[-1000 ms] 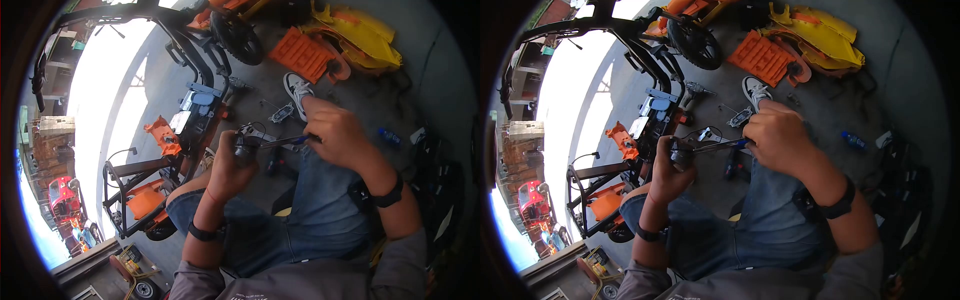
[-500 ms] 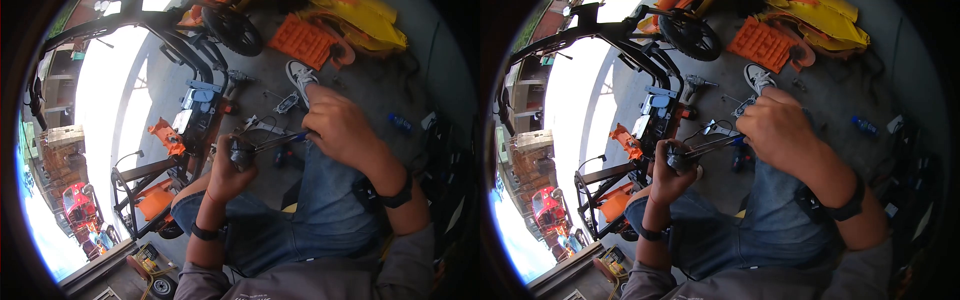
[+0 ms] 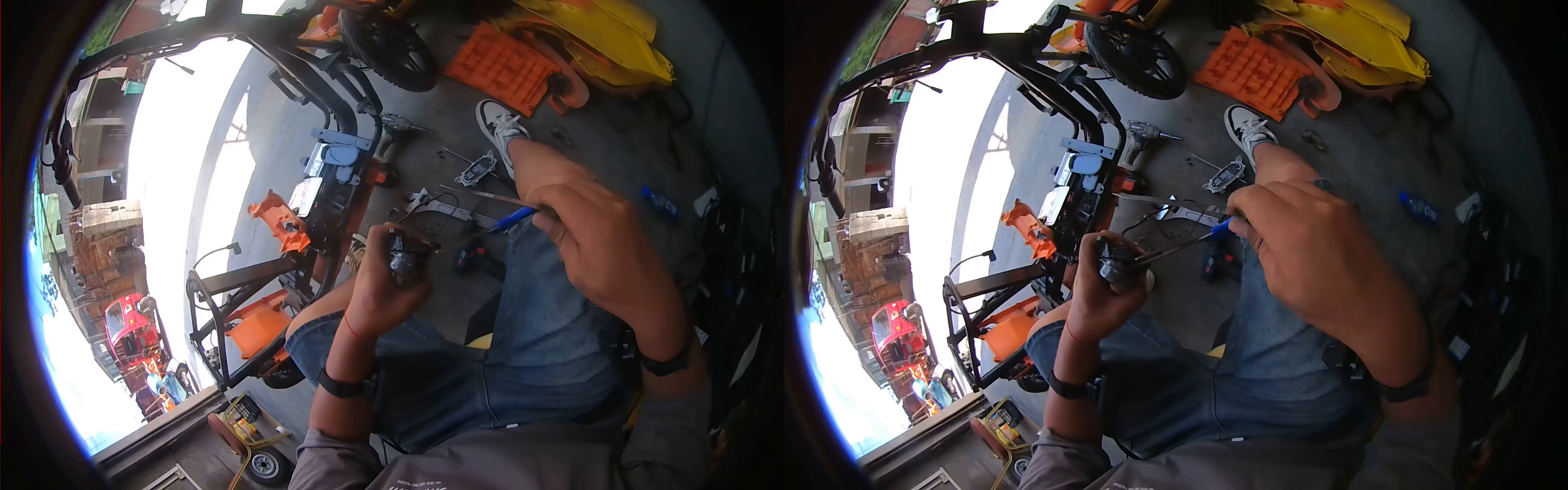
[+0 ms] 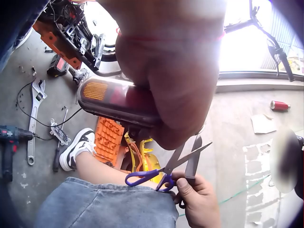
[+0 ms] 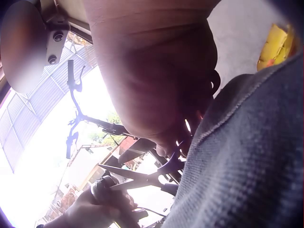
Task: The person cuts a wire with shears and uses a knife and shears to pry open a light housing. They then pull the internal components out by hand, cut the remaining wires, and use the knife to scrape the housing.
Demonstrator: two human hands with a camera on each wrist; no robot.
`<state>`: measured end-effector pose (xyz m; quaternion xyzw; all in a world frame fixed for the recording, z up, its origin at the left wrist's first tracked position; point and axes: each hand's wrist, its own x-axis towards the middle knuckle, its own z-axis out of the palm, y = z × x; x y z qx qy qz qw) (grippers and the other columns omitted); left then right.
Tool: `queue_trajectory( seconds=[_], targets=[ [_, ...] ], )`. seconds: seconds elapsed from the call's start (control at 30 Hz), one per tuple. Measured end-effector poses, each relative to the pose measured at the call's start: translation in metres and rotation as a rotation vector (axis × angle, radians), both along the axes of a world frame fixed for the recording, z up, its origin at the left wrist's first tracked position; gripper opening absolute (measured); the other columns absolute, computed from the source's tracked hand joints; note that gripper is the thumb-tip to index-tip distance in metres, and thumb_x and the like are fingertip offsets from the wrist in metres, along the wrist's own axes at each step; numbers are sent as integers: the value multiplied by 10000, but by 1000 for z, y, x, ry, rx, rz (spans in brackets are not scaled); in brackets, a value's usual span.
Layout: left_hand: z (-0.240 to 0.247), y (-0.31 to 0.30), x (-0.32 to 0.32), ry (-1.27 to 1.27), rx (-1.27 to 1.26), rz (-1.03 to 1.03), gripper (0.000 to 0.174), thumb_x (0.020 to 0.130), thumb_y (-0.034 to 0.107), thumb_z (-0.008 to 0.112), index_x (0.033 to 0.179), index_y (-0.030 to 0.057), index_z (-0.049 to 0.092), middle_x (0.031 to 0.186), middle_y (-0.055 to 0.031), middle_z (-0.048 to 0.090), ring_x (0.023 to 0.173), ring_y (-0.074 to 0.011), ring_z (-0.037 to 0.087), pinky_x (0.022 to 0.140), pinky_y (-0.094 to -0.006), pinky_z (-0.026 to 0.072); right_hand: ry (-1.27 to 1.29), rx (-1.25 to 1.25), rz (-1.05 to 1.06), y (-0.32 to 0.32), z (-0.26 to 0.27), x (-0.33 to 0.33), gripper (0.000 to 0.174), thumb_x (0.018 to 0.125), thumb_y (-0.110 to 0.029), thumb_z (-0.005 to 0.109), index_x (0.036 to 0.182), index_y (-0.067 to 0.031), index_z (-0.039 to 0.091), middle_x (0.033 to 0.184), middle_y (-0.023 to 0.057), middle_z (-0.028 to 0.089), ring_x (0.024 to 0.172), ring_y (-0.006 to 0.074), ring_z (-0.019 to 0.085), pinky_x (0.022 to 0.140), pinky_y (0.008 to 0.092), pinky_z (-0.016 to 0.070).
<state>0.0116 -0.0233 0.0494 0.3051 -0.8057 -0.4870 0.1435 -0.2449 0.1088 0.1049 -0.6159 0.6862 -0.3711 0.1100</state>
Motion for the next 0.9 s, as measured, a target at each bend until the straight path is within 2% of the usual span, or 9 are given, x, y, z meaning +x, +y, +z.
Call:
queue_trajectory(
  seconds=[0.07,0.1,0.17,0.3,0.6,0.7,0.9],
  targets=[
    [-2,2,3,-1,41,24,490,786,-68,704,1166,56,420,1062,-90,612,997,-165,635,870,-322,523,-147,187,51,20,23,17,98,886,-109,710,920,-45,644,715,112,656,714,326,681,620,398,535],
    [-2,2,4,2,84,37,514,774,-68,710,1179,57,420,1072,-89,615,1009,-166,633,878,-324,523,-144,184,55,27,23,25,98,886,-109,710,920,-45,644,715,112,656,714,326,681,620,398,535],
    [3,1,3,-3,72,23,545,756,-72,713,1196,56,419,1083,-91,617,1022,-169,632,891,-324,521,-149,282,156,35,16,39,127,926,-136,677,886,-45,598,634,115,629,573,317,671,514,400,519],
    [10,4,1,-38,69,19,617,709,-83,711,1234,51,415,1112,-97,624,1049,-181,634,920,-325,517,-68,350,161,35,4,53,183,943,-148,648,824,-51,548,606,118,619,536,302,658,489,391,519],
    [10,4,3,-62,-3,36,598,709,-83,700,1220,49,420,1104,-104,627,1045,-196,646,915,-328,516,-26,391,119,28,0,59,207,947,-140,640,791,-44,544,604,134,624,529,309,665,475,412,516],
    [9,3,4,-48,-10,31,592,708,-84,700,1214,50,421,1100,-105,626,1043,-195,644,910,-327,516,-55,455,155,32,-2,58,221,941,-135,648,771,-41,543,608,142,629,538,323,668,480,424,516],
    [11,3,3,-51,27,32,588,718,-84,697,1216,51,417,1096,-105,624,1043,-189,637,908,-326,517,-154,379,118,32,1,55,209,936,-131,654,777,-36,557,587,150,612,528,346,655,479,433,512]
  ],
)
